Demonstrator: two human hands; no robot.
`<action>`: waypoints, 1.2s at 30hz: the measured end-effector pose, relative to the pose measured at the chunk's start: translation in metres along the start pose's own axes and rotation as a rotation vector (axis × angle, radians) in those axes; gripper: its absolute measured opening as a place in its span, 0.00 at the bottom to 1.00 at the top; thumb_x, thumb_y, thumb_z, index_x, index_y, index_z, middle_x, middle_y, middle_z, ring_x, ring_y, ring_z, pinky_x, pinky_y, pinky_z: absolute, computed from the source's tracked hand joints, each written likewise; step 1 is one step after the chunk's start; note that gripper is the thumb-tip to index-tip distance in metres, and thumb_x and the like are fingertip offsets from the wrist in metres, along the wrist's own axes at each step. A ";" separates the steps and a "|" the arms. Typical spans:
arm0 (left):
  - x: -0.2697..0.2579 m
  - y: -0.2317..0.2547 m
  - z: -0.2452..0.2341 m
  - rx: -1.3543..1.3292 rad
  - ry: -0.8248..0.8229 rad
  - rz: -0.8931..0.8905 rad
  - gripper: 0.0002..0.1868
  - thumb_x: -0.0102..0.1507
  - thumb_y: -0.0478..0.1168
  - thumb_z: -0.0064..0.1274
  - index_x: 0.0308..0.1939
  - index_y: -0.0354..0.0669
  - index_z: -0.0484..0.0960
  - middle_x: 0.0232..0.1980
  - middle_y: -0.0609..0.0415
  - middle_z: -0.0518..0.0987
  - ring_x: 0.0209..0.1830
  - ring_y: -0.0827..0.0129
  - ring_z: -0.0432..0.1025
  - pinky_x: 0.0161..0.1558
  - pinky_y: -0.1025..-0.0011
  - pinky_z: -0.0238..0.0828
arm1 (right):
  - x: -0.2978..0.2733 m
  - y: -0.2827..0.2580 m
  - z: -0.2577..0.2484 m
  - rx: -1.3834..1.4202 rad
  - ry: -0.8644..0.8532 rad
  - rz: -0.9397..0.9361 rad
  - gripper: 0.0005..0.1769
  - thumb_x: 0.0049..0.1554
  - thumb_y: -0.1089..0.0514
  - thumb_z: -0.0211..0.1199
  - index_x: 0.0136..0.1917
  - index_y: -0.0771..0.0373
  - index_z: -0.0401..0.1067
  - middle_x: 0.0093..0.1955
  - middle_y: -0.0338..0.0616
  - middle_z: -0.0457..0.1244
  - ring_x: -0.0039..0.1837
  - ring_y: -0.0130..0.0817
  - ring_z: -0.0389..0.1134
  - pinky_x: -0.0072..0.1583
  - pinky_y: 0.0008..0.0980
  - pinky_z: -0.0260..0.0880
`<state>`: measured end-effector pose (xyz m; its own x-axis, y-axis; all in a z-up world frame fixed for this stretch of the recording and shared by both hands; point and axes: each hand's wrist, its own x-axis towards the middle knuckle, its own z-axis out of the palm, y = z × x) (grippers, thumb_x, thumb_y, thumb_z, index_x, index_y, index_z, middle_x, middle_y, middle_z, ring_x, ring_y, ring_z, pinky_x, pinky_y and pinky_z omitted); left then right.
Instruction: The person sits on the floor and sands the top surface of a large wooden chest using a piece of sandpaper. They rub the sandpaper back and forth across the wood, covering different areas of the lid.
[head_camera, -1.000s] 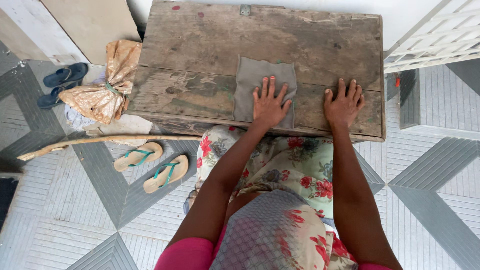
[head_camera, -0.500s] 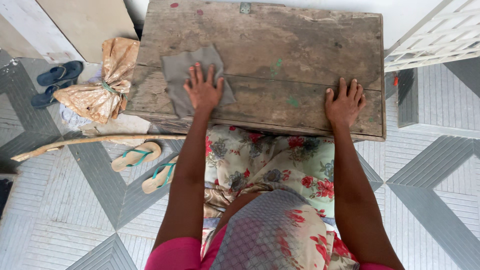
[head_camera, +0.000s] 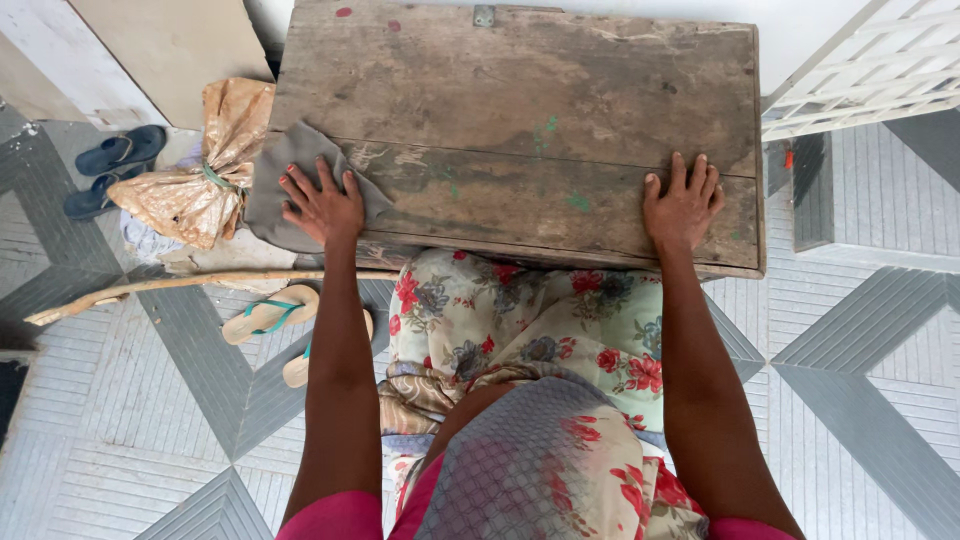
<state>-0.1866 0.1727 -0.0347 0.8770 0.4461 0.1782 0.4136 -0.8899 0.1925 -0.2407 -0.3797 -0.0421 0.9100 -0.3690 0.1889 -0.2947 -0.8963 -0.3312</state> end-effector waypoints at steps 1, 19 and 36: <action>-0.005 0.008 0.001 0.005 0.001 0.000 0.36 0.71 0.66 0.34 0.80 0.62 0.61 0.85 0.42 0.45 0.85 0.47 0.36 0.73 0.37 0.37 | 0.000 0.000 0.000 0.004 -0.001 0.003 0.35 0.69 0.34 0.43 0.82 0.51 0.57 0.86 0.54 0.43 0.85 0.54 0.38 0.79 0.57 0.34; -0.178 0.253 0.015 -0.051 -0.244 0.842 0.36 0.71 0.66 0.30 0.81 0.60 0.56 0.85 0.42 0.42 0.85 0.47 0.35 0.74 0.39 0.36 | 0.001 0.002 0.002 -0.001 0.009 -0.003 0.34 0.69 0.35 0.44 0.82 0.52 0.58 0.85 0.55 0.44 0.85 0.53 0.39 0.78 0.57 0.35; -0.010 0.178 0.010 -0.005 -0.264 0.479 0.37 0.70 0.69 0.29 0.81 0.68 0.53 0.86 0.49 0.40 0.86 0.55 0.34 0.75 0.41 0.33 | -0.001 0.002 0.003 0.025 0.082 -0.055 0.33 0.69 0.36 0.47 0.80 0.54 0.62 0.84 0.58 0.47 0.83 0.58 0.43 0.77 0.62 0.38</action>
<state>-0.1195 0.0084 -0.0123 0.9988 -0.0483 -0.0008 -0.0476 -0.9869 0.1543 -0.2410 -0.3804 -0.0461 0.8972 -0.3394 0.2825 -0.2369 -0.9098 -0.3408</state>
